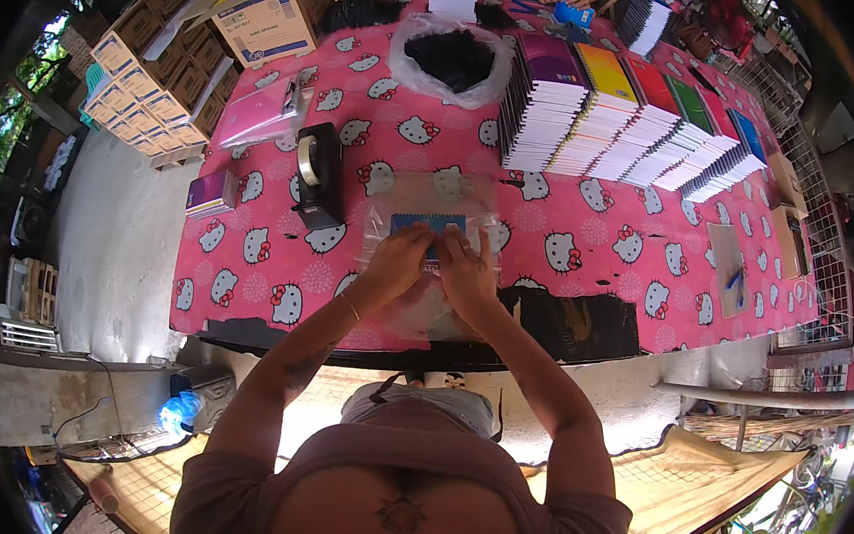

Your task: The person picks up several colorful small booklets from stacks on a table, aligns them together into a small bundle, and then places the bundle into a plastic bag.

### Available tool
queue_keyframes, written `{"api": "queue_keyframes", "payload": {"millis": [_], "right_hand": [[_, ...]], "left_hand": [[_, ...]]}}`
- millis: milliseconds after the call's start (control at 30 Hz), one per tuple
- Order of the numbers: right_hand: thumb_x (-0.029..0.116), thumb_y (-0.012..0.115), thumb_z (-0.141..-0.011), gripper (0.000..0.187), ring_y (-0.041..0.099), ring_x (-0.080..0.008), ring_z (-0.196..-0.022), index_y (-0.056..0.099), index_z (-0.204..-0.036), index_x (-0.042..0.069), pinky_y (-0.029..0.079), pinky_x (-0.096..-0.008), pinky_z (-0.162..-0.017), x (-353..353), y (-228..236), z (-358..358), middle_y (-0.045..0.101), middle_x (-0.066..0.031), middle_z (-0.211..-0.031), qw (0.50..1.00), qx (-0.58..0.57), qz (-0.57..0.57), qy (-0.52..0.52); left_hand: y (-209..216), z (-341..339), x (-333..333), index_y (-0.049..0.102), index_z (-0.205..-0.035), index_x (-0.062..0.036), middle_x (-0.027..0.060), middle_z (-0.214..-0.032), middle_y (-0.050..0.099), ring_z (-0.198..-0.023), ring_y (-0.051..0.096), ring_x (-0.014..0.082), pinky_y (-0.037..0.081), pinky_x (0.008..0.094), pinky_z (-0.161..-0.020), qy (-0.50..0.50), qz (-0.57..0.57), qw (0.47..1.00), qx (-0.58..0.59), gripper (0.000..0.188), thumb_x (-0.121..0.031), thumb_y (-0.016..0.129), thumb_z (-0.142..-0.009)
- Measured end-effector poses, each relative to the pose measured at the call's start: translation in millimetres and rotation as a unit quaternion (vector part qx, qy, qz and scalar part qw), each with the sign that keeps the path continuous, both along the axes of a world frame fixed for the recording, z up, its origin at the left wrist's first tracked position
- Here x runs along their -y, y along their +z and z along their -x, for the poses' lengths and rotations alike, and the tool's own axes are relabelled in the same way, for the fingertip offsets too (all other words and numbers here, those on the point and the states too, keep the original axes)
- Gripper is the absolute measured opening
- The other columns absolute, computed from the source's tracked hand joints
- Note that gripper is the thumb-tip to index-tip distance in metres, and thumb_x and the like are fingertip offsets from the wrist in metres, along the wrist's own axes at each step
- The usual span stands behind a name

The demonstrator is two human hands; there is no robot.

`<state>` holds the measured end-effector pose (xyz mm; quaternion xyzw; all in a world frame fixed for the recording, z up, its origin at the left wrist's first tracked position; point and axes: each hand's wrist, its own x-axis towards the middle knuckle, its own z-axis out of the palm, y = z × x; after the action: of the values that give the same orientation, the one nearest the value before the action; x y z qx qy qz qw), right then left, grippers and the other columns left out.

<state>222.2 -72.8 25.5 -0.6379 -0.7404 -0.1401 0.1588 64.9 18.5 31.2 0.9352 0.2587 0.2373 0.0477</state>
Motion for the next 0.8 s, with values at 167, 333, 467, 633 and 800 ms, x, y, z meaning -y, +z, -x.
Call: {"api": "queue_keyframes", "payload": {"millis": [167,333,467,633,800], "right_hand": [[0.029,0.076,-0.077,0.051,0.064,-0.0177,-0.106,0.063,-0.123,0.009,0.038,-0.0437,-0.101,-8.0,-1.4,-5.6,0.061,-0.0034,-0.113,0.999,0.039,0.031,0.008],[0.03,0.075,-0.078,0.05,0.065,-0.018,-0.104,0.063,-0.123,0.01,0.039,-0.0417,-0.095,-2.3,2.1,-2.6,0.06,-0.0036,-0.109,0.999,0.017,0.037,0.017],[0.03,0.071,-0.081,0.042,0.065,-0.0186,-0.104,0.064,-0.117,0.01,0.04,-0.0406,-0.095,-2.5,7.4,-1.6,0.06,-0.0038,-0.109,0.999,0.002,0.02,0.048],[0.027,0.07,-0.083,0.036,0.065,-0.0197,-0.105,0.065,-0.113,0.009,0.04,-0.0404,-0.094,-0.8,8.5,-6.3,0.062,-0.0037,-0.112,0.999,-0.013,0.019,0.032],[0.026,0.071,-0.082,0.034,0.065,-0.0203,-0.106,0.065,-0.111,0.008,0.041,-0.0411,-0.093,-5.2,5.7,-3.9,0.062,-0.0045,-0.106,0.996,-0.028,-0.027,0.078]], "left_hand": [[36.0,56.1,-48.0,0.065,-0.106,-0.0039,0.0073,-0.103,0.067,-0.105,0.065,0.0263,0.046,0.0455,-0.105,0.041,-0.1,0.991,-0.078,0.029,-0.011,0.067,-0.078],[17.2,120.4,-59.1,0.068,-0.103,-0.0033,0.0052,-0.092,0.067,-0.088,0.064,0.0224,0.051,0.0426,-0.095,0.239,-0.146,0.955,0.102,0.03,-0.022,0.075,-0.081],[24.4,157.2,-96.0,0.072,-0.109,-0.0111,-0.0024,-0.086,0.064,-0.081,0.058,0.0114,0.051,0.0379,-0.084,0.32,0.547,0.698,0.333,0.022,-0.022,0.073,-0.09],[15.7,141.6,-87.6,0.071,-0.102,-0.0104,-0.0034,-0.083,0.064,-0.075,0.055,0.0054,0.044,0.0254,-0.062,0.255,0.512,0.652,0.498,0.02,-0.025,0.075,-0.089],[-36.8,149.1,-46.7,0.074,-0.096,-0.0103,0.0001,-0.081,0.071,-0.069,0.066,0.0133,0.046,0.0291,-0.054,0.282,0.555,0.536,0.571,0.012,-0.019,0.07,-0.089]]}}
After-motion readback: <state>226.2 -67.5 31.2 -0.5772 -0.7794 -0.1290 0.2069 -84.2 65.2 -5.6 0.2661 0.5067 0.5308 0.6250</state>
